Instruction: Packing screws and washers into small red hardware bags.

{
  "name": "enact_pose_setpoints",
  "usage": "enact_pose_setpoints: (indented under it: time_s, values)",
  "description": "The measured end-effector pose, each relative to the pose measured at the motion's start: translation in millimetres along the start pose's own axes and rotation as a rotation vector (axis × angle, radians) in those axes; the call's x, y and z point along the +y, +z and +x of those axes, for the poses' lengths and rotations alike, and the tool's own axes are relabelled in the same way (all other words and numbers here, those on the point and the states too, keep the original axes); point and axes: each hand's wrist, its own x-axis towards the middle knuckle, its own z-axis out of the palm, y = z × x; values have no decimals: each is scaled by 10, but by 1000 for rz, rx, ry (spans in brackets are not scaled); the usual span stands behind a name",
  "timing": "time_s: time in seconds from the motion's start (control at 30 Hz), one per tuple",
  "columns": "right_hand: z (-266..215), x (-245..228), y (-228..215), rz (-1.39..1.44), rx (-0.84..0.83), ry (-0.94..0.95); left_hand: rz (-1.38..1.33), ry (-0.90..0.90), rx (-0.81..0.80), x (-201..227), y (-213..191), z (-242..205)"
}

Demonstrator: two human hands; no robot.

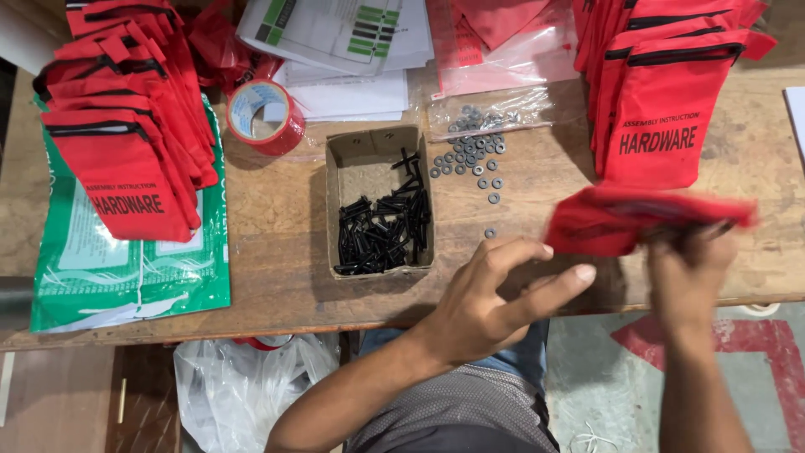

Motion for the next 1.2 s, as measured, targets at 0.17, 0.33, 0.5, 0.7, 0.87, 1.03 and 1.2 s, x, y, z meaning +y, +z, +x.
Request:
enact_pose_setpoints:
  time_s: [0.17,0.33,0.5,0.7,0.87,1.03,1.2]
  values:
    - [932,737,-481,75,-35,-121,-56,-56,-67,-73,-5,-243]
    - [879,-143,-7,-234,69,-186,-80,-131,-46,-91,-140,-366]
    - [624,588,-76,-481,154,-482,-18,-189,-14,-46,-445,-678]
    - [228,-921,776,-277,-135,-513,67,-430,102,43,-781,-845]
    - [169,-1757,1641,-304,-684,-595,133,-439,226,76,-862,-875]
    - [283,-1869,2325,-680,-913,-924,108,-465,209,61,-908,-997]
    - [361,-1712,2586,-1137,-1146,-838,138,-417,256,-56,-950,-1108]
